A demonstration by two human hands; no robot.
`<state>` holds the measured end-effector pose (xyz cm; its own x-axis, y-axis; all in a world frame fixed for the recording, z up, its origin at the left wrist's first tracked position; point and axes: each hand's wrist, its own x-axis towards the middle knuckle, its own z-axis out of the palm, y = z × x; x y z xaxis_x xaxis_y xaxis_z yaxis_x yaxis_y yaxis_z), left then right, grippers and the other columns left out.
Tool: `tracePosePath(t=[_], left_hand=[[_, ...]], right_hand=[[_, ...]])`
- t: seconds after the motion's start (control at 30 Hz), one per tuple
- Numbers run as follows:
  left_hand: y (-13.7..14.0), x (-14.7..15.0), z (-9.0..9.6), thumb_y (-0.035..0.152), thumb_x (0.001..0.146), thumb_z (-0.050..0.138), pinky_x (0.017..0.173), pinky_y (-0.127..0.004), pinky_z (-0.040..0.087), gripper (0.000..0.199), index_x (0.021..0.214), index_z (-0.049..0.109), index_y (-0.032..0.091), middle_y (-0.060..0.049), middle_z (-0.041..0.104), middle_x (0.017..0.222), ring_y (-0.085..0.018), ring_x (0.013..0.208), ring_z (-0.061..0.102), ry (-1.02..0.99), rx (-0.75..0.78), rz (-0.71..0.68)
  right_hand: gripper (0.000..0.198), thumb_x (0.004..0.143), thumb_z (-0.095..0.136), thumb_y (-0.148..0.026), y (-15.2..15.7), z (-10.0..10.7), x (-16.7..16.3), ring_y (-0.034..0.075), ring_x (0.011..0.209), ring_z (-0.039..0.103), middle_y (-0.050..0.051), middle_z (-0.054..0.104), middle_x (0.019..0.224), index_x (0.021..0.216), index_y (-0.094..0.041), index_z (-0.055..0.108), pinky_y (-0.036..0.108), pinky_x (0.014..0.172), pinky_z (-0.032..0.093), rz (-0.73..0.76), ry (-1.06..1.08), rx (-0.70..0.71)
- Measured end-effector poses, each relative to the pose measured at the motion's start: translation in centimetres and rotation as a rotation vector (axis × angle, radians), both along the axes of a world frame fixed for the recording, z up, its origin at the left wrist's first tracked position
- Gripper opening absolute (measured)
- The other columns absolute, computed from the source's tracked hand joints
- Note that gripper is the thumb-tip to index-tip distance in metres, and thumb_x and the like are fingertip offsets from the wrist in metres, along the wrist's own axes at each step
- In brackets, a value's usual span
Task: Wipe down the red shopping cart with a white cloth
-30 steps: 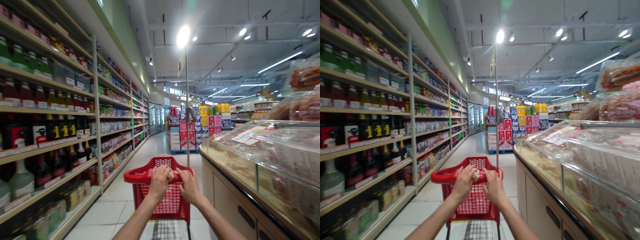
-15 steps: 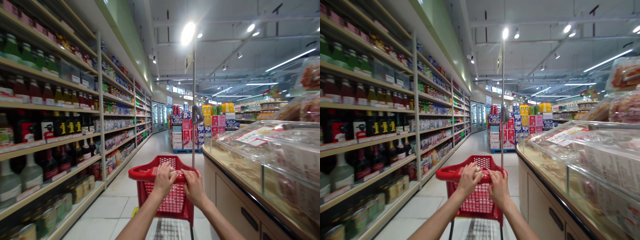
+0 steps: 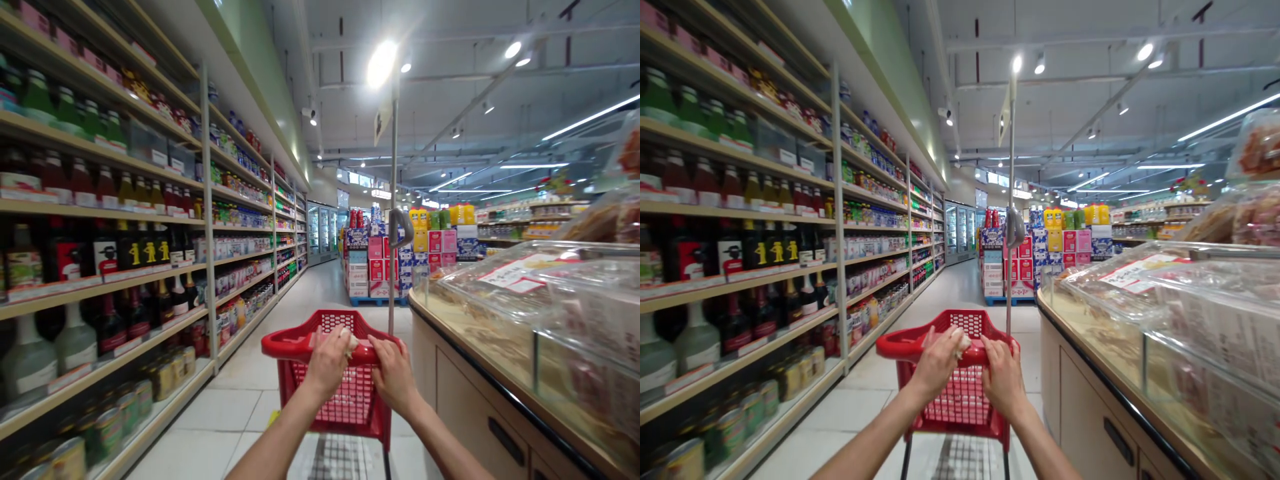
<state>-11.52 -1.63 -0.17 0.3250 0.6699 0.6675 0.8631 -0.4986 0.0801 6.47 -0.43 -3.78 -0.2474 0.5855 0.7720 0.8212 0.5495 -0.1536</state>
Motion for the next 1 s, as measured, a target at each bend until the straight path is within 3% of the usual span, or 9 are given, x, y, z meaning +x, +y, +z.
tracePosePath(t=[0.13, 0.2, 0.37, 0.43, 0.5, 0.57, 0.63, 0.87, 1.0], left_hand=[[0.1, -6.3, -0.3, 0.011, 0.077, 0.03, 0.1, -0.06, 0.014, 0.041, 0.115, 0.046, 0.016, -0.012, 0.05, 0.122, -0.023, 0.118, 0.04, -0.11, 0.011, 0.314], [0.1, -6.2, -0.6, 0.012, 0.079, 0.028, 0.1, -0.059, 0.015, 0.041, 0.115, 0.046, 0.016, -0.013, 0.05, 0.122, -0.023, 0.118, 0.041, -0.138, 0.023, 0.369], [-0.2, 1.3, -1.1, 0.015, 0.082, 0.031, 0.104, -0.05, 0.019, 0.039, 0.119, 0.043, 0.023, -0.006, 0.048, 0.126, -0.017, 0.121, 0.037, 0.01, 0.092, 0.026], [-0.2, 0.8, -1.1, 0.015, 0.081, 0.033, 0.104, -0.051, 0.015, 0.04, 0.119, 0.043, 0.024, -0.005, 0.047, 0.126, -0.017, 0.12, 0.038, 0.049, 0.101, -0.014], [-0.1, -2.6, -1.1, 0.014, 0.08, 0.034, 0.104, -0.053, 0.011, 0.042, 0.12, 0.042, 0.023, -0.007, 0.047, 0.126, -0.019, 0.12, 0.038, 0.032, 0.103, 0.08], [0.2, -6.3, -0.9, 0.013, 0.079, 0.032, 0.101, -0.057, 0.014, 0.042, 0.119, 0.044, 0.02, -0.01, 0.048, 0.125, -0.022, 0.12, 0.038, -0.068, 0.087, 0.315], [0.5, -7.3, -0.8, 0.014, 0.08, 0.031, 0.1, -0.058, 0.017, 0.04, 0.117, 0.045, 0.019, -0.011, 0.05, 0.123, -0.024, 0.119, 0.039, -0.129, 0.063, 0.428], [0.7, 5.1, -0.9, 0.016, 0.082, 0.034, 0.104, -0.047, 0.022, 0.036, 0.116, 0.045, 0.022, -0.008, 0.052, 0.121, -0.017, 0.119, 0.04, 0.084, 0.102, -0.079], [0.5, 0.3, 0.5, 0.015, 0.081, 0.035, 0.104, -0.048, 0.019, 0.039, 0.118, 0.044, 0.025, -0.006, 0.053, 0.12, -0.018, 0.117, 0.042, 0.039, 0.04, 0.045]], right_hand=[[0.063, 0.062, 0.038, -0.01, -0.2, -0.1, -0.1, 0.023, 0.105, 0.044, 0.009, 0.055, 0.11, 0.125, -0.016, 0.038, 0.05, 0.098, 0.016, 0.026, 0.033, -0.005], [0.065, 0.061, 0.038, -0.01, -0.4, -0.1, -0.6, 0.023, 0.104, 0.045, 0.009, 0.055, 0.109, 0.126, -0.016, 0.035, 0.051, 0.098, 0.015, 0.037, 0.055, -0.003], [0.064, 0.064, 0.039, -0.012, 0.1, 0.0, -0.2, 0.023, 0.108, 0.045, 0.01, 0.05, 0.12, 0.128, -0.015, 0.031, 0.049, 0.098, 0.02, 0.095, 0.085, 0.034], [0.061, 0.068, 0.04, -0.015, 0.4, -0.1, 0.4, 0.022, 0.107, 0.046, 0.01, 0.05, 0.12, 0.129, -0.016, 0.03, 0.046, 0.095, 0.026, 0.114, 0.126, 0.055], [0.056, 0.074, 0.039, -0.02, 0.5, -0.3, 0.9, 0.021, 0.103, 0.049, 0.01, 0.054, 0.113, 0.129, -0.016, 0.029, 0.044, 0.092, 0.031, 0.1, 0.201, 0.07], [0.05, 0.079, 0.037, -0.024, 0.5, -0.4, 0.8, 0.021, 0.099, 0.051, 0.008, 0.058, 0.106, 0.128, -0.018, 0.031, 0.045, 0.091, 0.032, 0.073, 0.264, 0.068], [0.046, 0.082, 0.034, -0.024, 0.4, -0.4, 0.4, 0.021, 0.097, 0.053, 0.007, 0.061, 0.101, 0.127, -0.019, 0.033, 0.046, 0.091, 0.03, 0.055, 0.313, 0.052], [0.044, 0.086, 0.026, -0.031, 1.0, 0.4, 1.5, 0.019, 0.092, 0.057, 0.008, 0.06, 0.107, 0.128, -0.018, 0.034, 0.038, 0.082, 0.038, 0.036, 0.406, 0.008], [0.046, 0.087, 0.022, -0.036, 1.2, 0.4, 2.7, 0.021, 0.096, 0.055, 0.009, 0.06, 0.107, 0.126, -0.017, 0.037, 0.04, 0.085, 0.035, -0.015, 0.458, -0.051]])
